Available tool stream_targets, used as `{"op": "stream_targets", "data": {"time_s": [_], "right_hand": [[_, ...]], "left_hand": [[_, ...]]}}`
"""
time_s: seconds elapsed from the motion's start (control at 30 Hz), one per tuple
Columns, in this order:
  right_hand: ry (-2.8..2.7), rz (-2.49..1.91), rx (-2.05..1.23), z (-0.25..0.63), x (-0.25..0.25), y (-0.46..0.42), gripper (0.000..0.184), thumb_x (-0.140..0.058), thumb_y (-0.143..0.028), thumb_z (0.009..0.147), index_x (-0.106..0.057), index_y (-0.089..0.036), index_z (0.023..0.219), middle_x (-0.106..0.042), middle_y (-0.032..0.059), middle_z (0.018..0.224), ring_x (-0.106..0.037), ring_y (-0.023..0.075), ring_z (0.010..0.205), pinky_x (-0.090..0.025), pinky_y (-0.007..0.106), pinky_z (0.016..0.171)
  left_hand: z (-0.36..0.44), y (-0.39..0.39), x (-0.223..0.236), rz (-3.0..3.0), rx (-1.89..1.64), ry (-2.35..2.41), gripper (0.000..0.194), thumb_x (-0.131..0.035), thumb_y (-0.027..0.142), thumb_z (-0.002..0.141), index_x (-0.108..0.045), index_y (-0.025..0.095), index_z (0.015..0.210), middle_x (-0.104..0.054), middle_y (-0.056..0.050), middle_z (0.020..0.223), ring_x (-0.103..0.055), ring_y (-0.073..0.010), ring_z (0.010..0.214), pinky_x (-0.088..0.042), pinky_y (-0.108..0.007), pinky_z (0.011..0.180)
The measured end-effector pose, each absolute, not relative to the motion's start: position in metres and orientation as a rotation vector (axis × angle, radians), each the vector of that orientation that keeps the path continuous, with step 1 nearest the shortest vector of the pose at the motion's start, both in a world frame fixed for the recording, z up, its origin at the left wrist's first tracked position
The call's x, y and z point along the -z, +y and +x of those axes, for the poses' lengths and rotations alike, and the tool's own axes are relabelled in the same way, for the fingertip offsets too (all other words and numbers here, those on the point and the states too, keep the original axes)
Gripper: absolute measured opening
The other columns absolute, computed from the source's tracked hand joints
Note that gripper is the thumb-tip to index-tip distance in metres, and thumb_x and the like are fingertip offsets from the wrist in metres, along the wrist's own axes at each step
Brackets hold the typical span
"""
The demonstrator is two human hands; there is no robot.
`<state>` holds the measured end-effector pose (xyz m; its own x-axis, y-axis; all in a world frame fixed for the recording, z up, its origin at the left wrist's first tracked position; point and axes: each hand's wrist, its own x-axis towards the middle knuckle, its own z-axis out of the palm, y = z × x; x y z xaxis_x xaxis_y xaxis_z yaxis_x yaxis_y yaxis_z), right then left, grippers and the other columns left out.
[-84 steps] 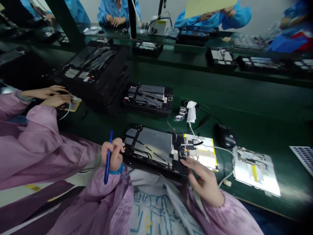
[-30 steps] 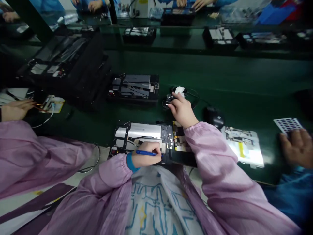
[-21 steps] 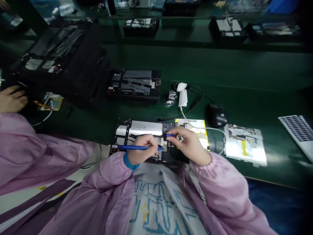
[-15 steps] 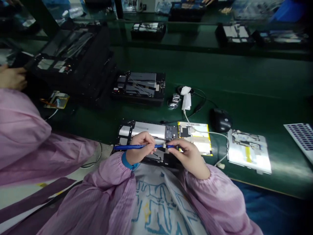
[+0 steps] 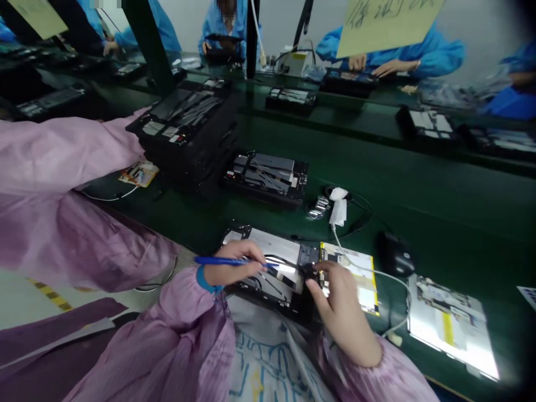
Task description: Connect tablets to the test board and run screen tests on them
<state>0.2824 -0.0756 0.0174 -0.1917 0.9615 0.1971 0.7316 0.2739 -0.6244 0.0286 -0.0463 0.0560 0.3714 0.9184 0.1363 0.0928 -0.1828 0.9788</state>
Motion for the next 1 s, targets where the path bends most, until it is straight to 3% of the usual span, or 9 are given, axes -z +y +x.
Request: {"op": "stream_targets", "data": {"time_s": [0.13,0.33,0.47,0.57,0.63,0.73,0.8,0.9,1.0], "right_hand": [[-2.145,-1.747,-0.248,0.289,0.012,-0.084,0.064,-0.026,-0.061,0.092,-0.059,-0.011,0.114,-0.045,0.0234,0.137,-0.029,0.0435,0.134,-0.022,0.072,0.1],[-1.916,-1.664,-0.646,0.275,0.041,-0.092,0.065,-0.036,-0.058,0.09,-0.044,-0.012,0.135,-0.026,0.0187,0.152,-0.001,0.04,0.143,-0.006,0.071,0.107],[-1.413,-1.487,-1.068,0.266,0.013,-0.088,0.073,-0.05,-0.05,0.087,-0.021,-0.025,0.149,-0.028,0.0097,0.153,-0.024,0.0276,0.142,-0.022,0.052,0.115],[-1.013,-1.378,-1.269,0.266,-0.026,-0.068,0.076,-0.063,-0.046,0.08,-0.028,-0.032,0.146,-0.049,0.0057,0.14,-0.052,0.0243,0.123,-0.043,0.042,0.103],[-0.828,-1.312,-1.299,0.274,-0.05,-0.037,0.076,-0.071,-0.042,0.073,-0.039,-0.033,0.141,-0.059,0.0042,0.128,-0.063,0.0216,0.106,-0.052,0.036,0.091],[-0.75,-1.209,-1.131,0.291,-0.071,0.042,0.068,-0.075,-0.034,0.068,-0.051,-0.029,0.132,-0.061,0.003,0.124,-0.064,0.0165,0.097,-0.053,0.028,0.085],[-0.745,-1.156,-1.019,0.301,-0.075,0.109,0.07,-0.074,-0.03,0.067,-0.049,-0.031,0.132,-0.06,0.0011,0.123,-0.064,0.014,0.095,-0.054,0.026,0.082],[-0.759,-1.238,-0.943,0.3,-0.071,0.208,0.073,-0.069,-0.025,0.073,-0.038,-0.031,0.139,-0.061,0.0005,0.118,-0.064,0.0104,0.086,-0.054,0.025,0.078],[-0.85,-1.342,-0.954,0.285,-0.058,0.275,0.056,-0.065,-0.026,0.082,-0.044,-0.022,0.133,-0.063,0.0043,0.11,-0.064,0.0131,0.081,-0.055,0.029,0.073]], "left_hand": [[-0.018,-0.032,-0.044,1.343,-1.321,1.498,0.03,-0.049,0.043,0.089,-0.062,0.017,0.089,-0.07,-0.011,0.107,-0.063,-0.0224,0.107,-0.044,-0.037,0.098],[-0.035,-0.031,0.0,1.144,-1.264,1.444,0.026,-0.057,0.045,0.085,-0.055,0.02,0.088,-0.061,-0.013,0.127,-0.049,-0.0253,0.128,-0.031,-0.041,0.11],[-0.024,-0.032,0.001,0.91,-1.539,1.189,0.021,-0.061,0.038,0.084,-0.05,0.021,0.089,-0.056,-0.011,0.135,-0.041,-0.0237,0.135,-0.023,-0.043,0.115],[-0.018,-0.024,-0.012,0.791,-1.72,0.974,0.022,-0.064,0.036,0.082,-0.048,0.022,0.087,-0.058,-0.009,0.133,-0.043,-0.0234,0.134,-0.024,-0.045,0.115],[-0.017,-0.014,-0.018,0.767,-1.799,0.871,0.024,-0.065,0.037,0.08,-0.047,0.022,0.087,-0.06,-0.008,0.131,-0.044,-0.0235,0.133,-0.025,-0.046,0.115],[-0.018,-0.002,-0.017,0.751,-1.791,0.87,0.025,-0.066,0.037,0.08,-0.047,0.021,0.086,-0.062,-0.008,0.128,-0.045,-0.0241,0.132,-0.027,-0.048,0.114],[-0.019,0.002,-0.012,0.762,-1.701,0.94,0.023,-0.063,0.037,0.083,-0.047,0.021,0.088,-0.063,-0.01,0.126,-0.047,-0.0254,0.131,-0.031,-0.05,0.111],[-0.021,0.003,-0.003,0.871,-1.575,1.027,0.021,-0.06,0.037,0.085,-0.047,0.02,0.09,-0.062,-0.013,0.127,-0.049,-0.0269,0.128,-0.037,-0.049,0.106],[-0.023,0.0,-0.001,0.96,-1.515,1.068,0.023,-0.059,0.039,0.085,-0.048,0.02,0.091,-0.063,-0.015,0.124,-0.054,-0.0282,0.123,-0.042,-0.047,0.101]]}}
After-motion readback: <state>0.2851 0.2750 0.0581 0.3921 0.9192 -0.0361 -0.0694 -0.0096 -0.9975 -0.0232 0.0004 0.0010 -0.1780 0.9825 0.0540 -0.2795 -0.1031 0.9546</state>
